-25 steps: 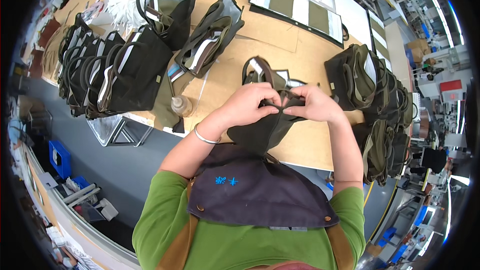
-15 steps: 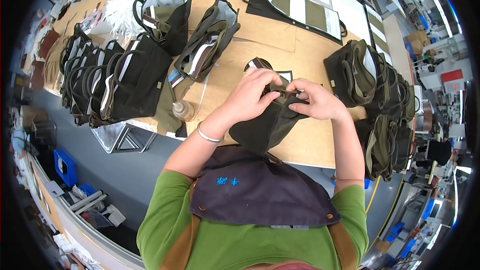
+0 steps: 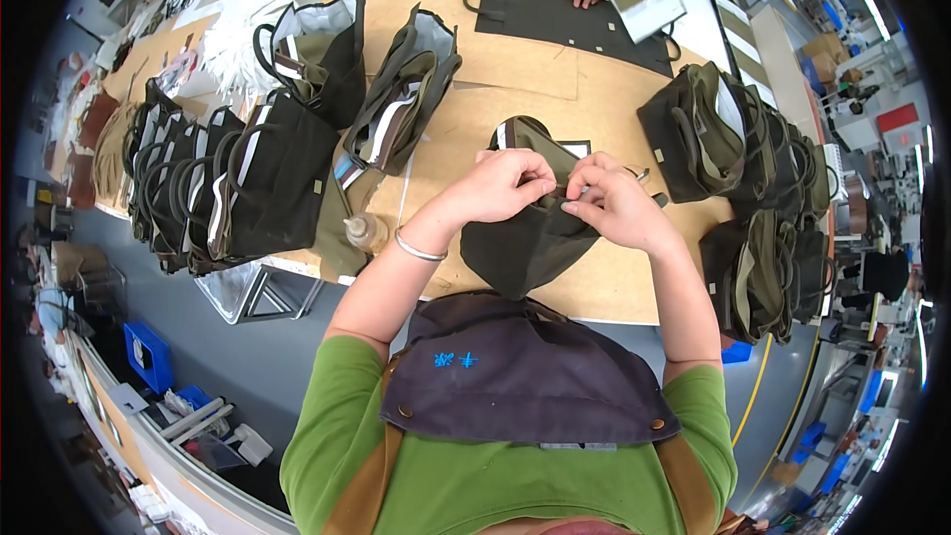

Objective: Assembling or inspecting green canvas bags by attaching hardware and checking linings.

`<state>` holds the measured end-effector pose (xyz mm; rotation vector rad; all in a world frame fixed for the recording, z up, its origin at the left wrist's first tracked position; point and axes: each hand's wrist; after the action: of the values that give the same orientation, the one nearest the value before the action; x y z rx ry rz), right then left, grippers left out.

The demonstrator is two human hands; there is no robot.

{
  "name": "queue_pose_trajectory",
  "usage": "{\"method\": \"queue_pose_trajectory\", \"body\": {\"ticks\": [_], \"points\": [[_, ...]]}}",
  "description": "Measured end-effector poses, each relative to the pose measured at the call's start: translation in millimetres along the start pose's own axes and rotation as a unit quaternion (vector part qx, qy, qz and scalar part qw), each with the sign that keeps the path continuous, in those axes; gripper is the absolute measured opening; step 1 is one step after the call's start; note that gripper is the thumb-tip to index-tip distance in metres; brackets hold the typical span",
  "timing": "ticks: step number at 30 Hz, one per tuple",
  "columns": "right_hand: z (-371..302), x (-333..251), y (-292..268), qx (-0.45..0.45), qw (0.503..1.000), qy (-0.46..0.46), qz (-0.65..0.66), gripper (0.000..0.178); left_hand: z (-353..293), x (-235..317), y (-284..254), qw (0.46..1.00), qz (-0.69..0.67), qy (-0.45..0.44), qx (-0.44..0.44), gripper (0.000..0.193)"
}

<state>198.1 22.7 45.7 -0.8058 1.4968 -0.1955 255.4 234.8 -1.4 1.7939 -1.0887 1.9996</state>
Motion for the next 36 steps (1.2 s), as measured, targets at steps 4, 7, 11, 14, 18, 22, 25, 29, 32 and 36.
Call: {"method": "queue_pose_trajectory", "body": {"ticks": [4,7,11,14,18,22,25,29,32,36], "points": [[1,6,0,-0.012,0.999,-0.033,0.003,0.011,3,4,3,0.999,0.044,0.025,0.001,0.009],[0,3,-2,-0.007,1.000,-0.015,-0.005,0.010,4,1,5,0.999,0.028,0.036,-0.003,0.008],[0,11,-2,0.004,0.999,0.007,0.034,0.011,4,1,6,0.999,-0.008,0.037,-0.014,0.009],[0,7,-3,0.006,0.999,0.016,0.031,0.012,4,0,7,0.999,-0.019,0.037,-0.028,0.009],[-1,12,-4,-0.001,0.999,0.015,0.037,0.013,4,0,9,0.997,-0.051,0.036,-0.038,0.009],[-1,-5,-6,0.009,0.995,0.021,0.093,0.030,4,-7,12,0.994,-0.093,0.031,-0.044,0.009],[-1,3,-6,0.004,0.992,0.047,0.113,0.045,6,-10,15,0.992,-0.113,0.017,-0.054,0.009],[1,2,-9,-0.016,0.989,0.068,0.133,0.047,5,-8,21,0.986,-0.158,0.021,-0.047,0.009],[-2,1,-12,0.010,0.984,0.053,0.171,0.045,4,0,17,0.986,-0.160,0.044,-0.030,0.008],[-9,-6,-26,0.048,0.973,0.026,0.224,0.042,-16,42,20,0.944,0.129,0.167,0.254,0.016]]}}
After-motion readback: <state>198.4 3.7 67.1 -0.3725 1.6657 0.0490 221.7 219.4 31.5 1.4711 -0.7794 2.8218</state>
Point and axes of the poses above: each hand's wrist, its own z-axis towards the middle knuckle, its own y-axis out of the palm, x = y × z, and after that the axes turned 2 degrees about -y, right-handed
